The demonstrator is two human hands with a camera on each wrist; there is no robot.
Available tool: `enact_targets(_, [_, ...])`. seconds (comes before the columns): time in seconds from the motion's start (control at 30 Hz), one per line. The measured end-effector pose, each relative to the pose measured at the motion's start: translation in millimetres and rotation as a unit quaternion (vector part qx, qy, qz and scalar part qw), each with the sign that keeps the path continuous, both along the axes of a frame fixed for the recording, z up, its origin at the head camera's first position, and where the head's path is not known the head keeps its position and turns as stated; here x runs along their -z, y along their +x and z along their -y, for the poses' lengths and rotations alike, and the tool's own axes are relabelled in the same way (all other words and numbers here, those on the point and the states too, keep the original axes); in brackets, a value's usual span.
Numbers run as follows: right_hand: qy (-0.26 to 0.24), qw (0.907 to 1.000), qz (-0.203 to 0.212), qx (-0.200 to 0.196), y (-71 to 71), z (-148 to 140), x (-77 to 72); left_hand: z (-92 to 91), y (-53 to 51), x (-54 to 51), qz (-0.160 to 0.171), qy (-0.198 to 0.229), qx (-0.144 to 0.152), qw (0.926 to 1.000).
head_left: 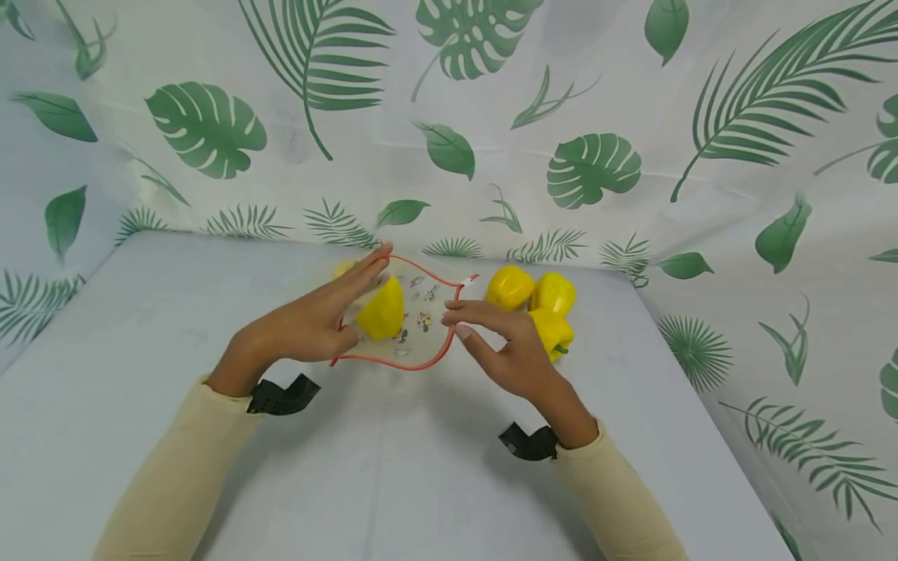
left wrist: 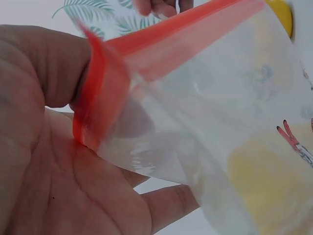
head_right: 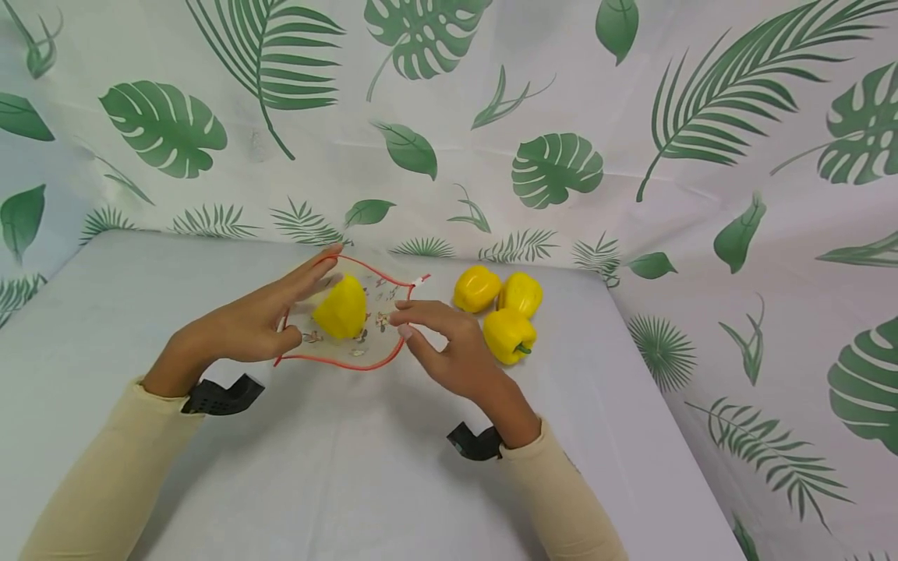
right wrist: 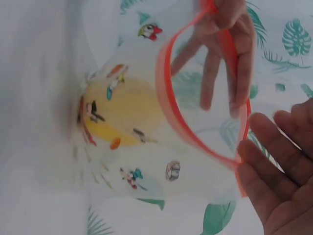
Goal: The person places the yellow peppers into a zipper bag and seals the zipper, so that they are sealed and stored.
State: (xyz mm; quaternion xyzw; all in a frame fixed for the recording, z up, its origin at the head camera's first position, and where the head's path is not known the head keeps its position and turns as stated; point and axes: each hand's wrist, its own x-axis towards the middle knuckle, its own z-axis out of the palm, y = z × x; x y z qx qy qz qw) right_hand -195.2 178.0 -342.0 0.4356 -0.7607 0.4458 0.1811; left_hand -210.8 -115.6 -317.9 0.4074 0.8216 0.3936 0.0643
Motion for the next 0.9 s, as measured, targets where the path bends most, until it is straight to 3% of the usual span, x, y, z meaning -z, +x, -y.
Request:
enact_targets(0.17, [-0.056,0.9979,-0.006,0.03,-8.0,-11.0,-1.7,1.7,-1.0,-0.1,-0.016,0.008,0.004,0.9998])
enact_targets(0.33, [-0.091,0.9925,0.054,0.062,-10.9,-18.0,-6.7,1.2,-0.9,0.6,-0.001,0.009,0.003,1.0])
enact_targets(0.57, [-0.042,0.9828,0.154,0.092,-11.0,-21.6,-16.0,2.0,1.4,0.0,0.001,0.016,0.008,0.9998])
enact_targets(0.8, [-0.027,0.9717,0.192,0.135,-33.4,-46.2,9.5,1.0,-0.5,2.5,0.002,0.022,0.018,0.9996])
enact_targets(0.9, [-0.015,0.9682,0.197,0.153,-35.4,-55.4,13.4,1.8,-0.4,3.6,0.004,0.023,0.018,0.9996])
